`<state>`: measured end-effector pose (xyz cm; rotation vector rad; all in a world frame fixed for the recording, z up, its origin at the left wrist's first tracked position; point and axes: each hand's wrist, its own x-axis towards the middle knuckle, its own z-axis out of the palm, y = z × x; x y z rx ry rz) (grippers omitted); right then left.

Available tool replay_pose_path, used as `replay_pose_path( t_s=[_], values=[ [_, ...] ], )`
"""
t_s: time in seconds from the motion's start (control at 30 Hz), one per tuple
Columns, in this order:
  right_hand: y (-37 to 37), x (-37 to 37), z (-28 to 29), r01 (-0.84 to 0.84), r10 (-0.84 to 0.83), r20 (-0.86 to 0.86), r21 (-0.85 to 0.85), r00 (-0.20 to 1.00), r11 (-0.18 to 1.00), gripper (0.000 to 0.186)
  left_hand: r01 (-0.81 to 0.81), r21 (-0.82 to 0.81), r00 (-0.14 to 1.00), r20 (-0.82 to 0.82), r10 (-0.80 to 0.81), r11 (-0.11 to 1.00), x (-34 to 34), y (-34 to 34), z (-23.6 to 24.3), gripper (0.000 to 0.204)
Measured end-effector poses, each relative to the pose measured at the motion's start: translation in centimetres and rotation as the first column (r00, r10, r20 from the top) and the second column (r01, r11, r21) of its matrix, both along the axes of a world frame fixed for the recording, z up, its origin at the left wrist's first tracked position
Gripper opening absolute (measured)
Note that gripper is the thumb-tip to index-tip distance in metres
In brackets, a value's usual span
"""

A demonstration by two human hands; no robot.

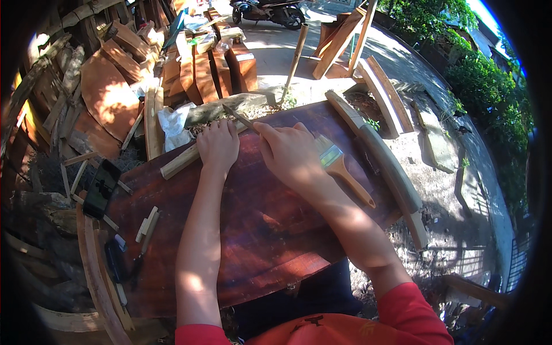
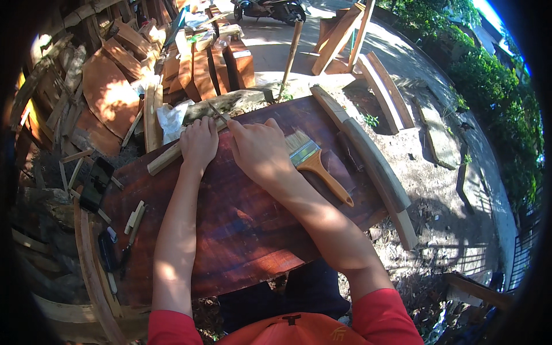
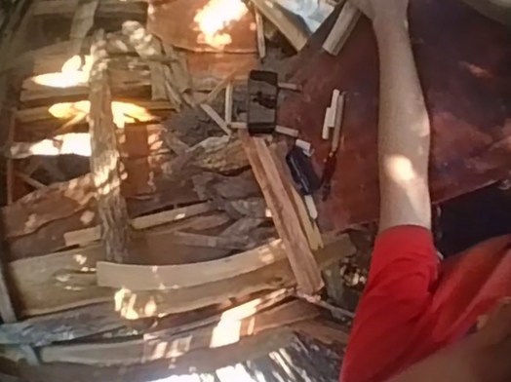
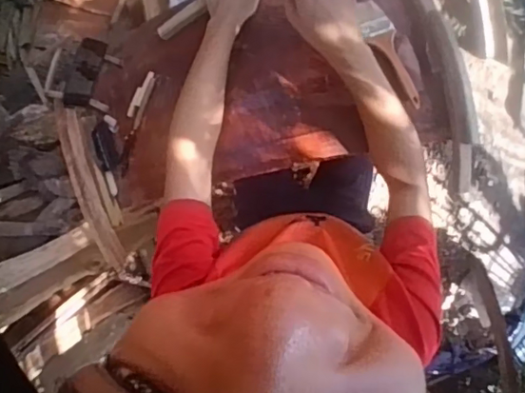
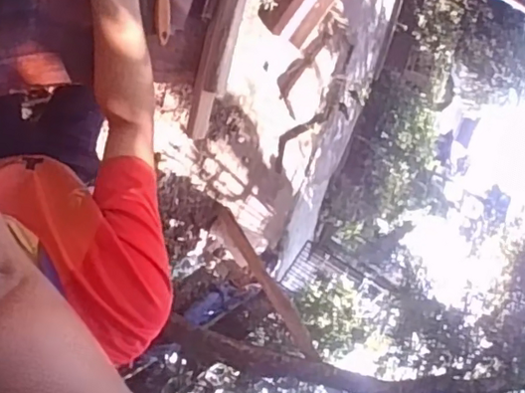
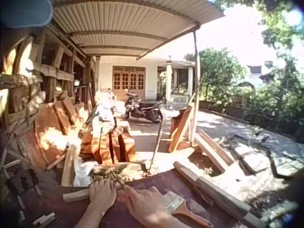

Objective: Brushing dust off a wooden handle and then filing it down in a workshop.

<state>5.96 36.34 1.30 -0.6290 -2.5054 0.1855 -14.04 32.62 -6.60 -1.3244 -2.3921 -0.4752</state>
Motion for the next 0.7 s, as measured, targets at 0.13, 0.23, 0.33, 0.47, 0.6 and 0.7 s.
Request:
replay_pose_path(
  t_s=[0.13, 0.23, 0.33, 0.47, 0.6, 0.7],
  values=[
    [0.03, -0.05, -0.32, -0.011, 0.012, -0.020, 0.028, 1.000, 1.000, 0.028, 0.012, 0.016, 1.000, 0.008, -0.012, 1.000, -0.02, 0.09, -0.19, 0.039],
    [0.08, -0.21, -0.56, -0.023, 0.024, -0.040, 0.027, 0.999, 0.999, 0.027, 0.003, 0.010, 1.000, 0.004, -0.003, 1.000, -0.20, 0.04, -0.20, 0.039],
    [0.15, -0.36, -0.76, -0.003, 0.003, 0.026, 0.000, 1.000, 1.000, 0.027, 0.012, 0.008, 1.000, 0.021, -0.013, 1.000, -0.15, 0.13, -0.19, 0.040],
    [0.09, -0.28, -0.85, -0.049, 0.052, -0.117, 0.025, 0.992, 0.998, 0.028, -0.042, 0.020, 0.999, -0.003, 0.042, 0.999, -0.10, 0.05, -0.23, 0.040],
    [0.02, -0.28, -0.70, 0.002, -0.001, -0.055, 0.023, 0.999, 1.000, 0.028, 0.020, 0.023, 1.000, -0.002, -0.020, 1.000, -0.17, 0.02, -0.50, 0.040],
    [0.04, -0.34, -0.39, 0.020, -0.019, -0.057, 0.025, 0.998, 0.999, 0.027, 0.005, 0.044, 1.000, -0.011, -0.004, 0.999, -0.30, 0.23, -0.47, 0.041]
  ],
)
